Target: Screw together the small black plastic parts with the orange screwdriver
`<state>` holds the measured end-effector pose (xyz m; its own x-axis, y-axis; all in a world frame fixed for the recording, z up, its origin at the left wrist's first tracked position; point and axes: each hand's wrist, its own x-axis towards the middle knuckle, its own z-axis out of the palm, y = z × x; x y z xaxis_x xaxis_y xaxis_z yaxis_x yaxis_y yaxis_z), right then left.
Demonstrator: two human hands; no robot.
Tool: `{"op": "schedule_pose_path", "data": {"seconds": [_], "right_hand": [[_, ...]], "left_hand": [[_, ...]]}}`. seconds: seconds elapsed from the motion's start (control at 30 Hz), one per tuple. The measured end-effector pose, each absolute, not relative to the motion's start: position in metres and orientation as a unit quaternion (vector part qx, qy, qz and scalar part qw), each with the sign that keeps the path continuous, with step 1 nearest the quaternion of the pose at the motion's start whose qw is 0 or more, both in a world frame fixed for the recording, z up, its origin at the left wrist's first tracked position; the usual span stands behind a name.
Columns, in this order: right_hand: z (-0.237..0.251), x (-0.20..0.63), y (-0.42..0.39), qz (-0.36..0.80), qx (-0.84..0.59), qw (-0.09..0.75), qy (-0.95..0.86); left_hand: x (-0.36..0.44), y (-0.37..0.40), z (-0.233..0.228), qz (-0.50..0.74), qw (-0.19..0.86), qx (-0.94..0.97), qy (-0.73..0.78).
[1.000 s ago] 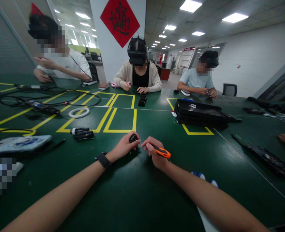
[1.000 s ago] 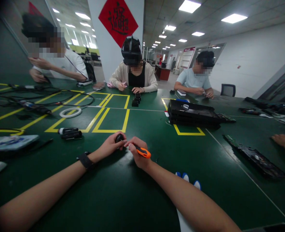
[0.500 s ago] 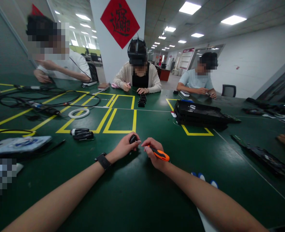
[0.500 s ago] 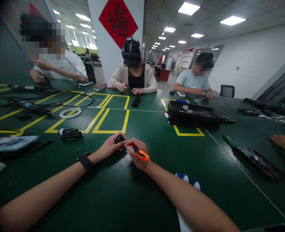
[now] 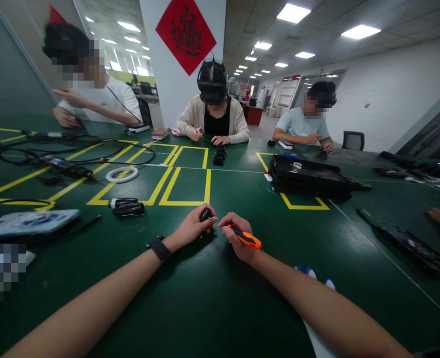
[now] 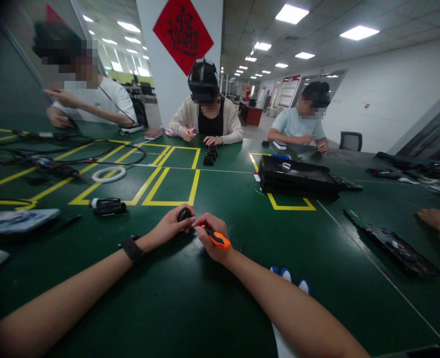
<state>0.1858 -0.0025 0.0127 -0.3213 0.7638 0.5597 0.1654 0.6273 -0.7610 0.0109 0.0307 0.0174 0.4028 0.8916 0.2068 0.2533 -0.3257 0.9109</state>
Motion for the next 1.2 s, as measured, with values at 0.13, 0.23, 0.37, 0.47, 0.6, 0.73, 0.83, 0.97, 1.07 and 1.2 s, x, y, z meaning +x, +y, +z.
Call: {"op": "schedule_pose_path", "data": {"seconds": [0.13,0.23,0.37,0.47,0.6,0.73,0.83,0.97,1.07,1.2], "right_hand": [[0.0131,0.1858,-0.0029,0.305,-0.307,0.491,-0.756],[0.0133,0.1857,-0.0030,0.303,-0.307,0.492,-0.756],[0.0142,0.1860,-0.0031,0.304,-0.304,0.493,-0.756],[0.0148,0.1861,-0.0033,0.310,-0.303,0.489,-0.757],[0.0150,0.1856,-0.0040,0.311,-0.310,0.489,-0.754],[0.0155,0.1854,-0.0045,0.307,-0.311,0.488,-0.756],[0.0158,0.1856,-0.0041,0.304,-0.308,0.488,-0.758],[0.0154,0.1857,-0.0031,0.304,-0.308,0.488,-0.758],[0.0153,0.1858,-0.0028,0.307,-0.309,0.486,-0.758],[0.0158,0.1862,-0.0029,0.307,-0.310,0.483,-0.759]], "left_hand": [[0.0101,0.0310,0.0160,0.374,0.428,0.720,0.399],[0.0097,0.0307,0.0158,0.376,0.428,0.720,0.397],[0.0098,0.0304,0.0166,0.376,0.429,0.720,0.394],[0.0101,0.0297,0.0178,0.377,0.431,0.718,0.395],[0.0104,0.0290,0.0187,0.376,0.426,0.717,0.403],[0.0103,0.0299,0.0178,0.376,0.428,0.716,0.403],[0.0098,0.0307,0.0168,0.378,0.425,0.718,0.401],[0.0092,0.0308,0.0167,0.375,0.425,0.721,0.397],[0.0092,0.0305,0.0173,0.372,0.428,0.720,0.400],[0.0096,0.0302,0.0176,0.372,0.426,0.720,0.402]]}}
